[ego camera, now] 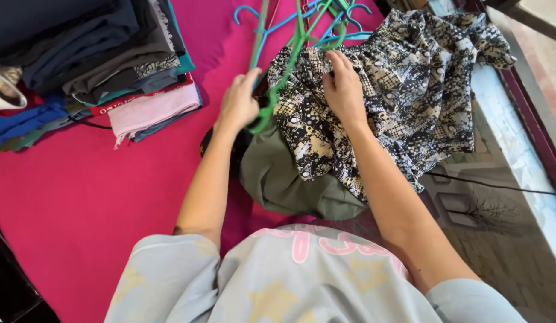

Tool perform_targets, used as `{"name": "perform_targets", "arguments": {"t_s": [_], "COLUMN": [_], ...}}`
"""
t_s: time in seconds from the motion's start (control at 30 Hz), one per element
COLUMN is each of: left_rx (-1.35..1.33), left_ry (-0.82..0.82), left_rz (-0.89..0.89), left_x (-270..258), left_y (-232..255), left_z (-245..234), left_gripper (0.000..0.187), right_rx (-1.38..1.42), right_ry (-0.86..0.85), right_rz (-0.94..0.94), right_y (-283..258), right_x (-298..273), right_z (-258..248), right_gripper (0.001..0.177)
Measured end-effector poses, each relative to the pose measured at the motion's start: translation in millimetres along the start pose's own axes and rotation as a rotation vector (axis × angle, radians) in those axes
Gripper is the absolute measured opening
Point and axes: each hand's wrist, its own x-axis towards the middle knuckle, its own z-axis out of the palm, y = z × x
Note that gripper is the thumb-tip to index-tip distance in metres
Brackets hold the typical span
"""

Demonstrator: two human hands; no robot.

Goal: Folding various pieces of clothing and organizing hangers on a bed.

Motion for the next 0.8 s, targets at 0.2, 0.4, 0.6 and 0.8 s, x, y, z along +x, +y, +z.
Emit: {"name": "perform_targets", "arguments": {"t_s": [0.2,0.4,0.6,0.8], "left_rx": [0.146,0.273,0.319,0.038], "left_ry": [0.065,-0.12,-0.052,0.028], "left_rz": [-0.111,-0.227,-0.137,-0.032], "left_x": [31.1,31.2,15.8,-9.9], "left_y": [-68.8,-55.9,-65.7,-20.5], "left_z": [14.4,4.6,7.3,-1.6], "left_gripper": [0.046,0.052,0.051,0.032], "right_rx": [-0.562,-0.635,-0.253,-0.14], "right_ry": [-0.09,-0.202,0.046,0.128], "right_rz": [-0.183,0.028,-0.126,-0.365], "right_y": [-23.4,18.2,-23.5,-111.9], "right_x": [4.0,22.5,-28.7,-117.1], "right_z": [-19.1,-15.0,-75.4,-106.8], "right_gripper": [0.082,0.089,0.045,0.055]}}
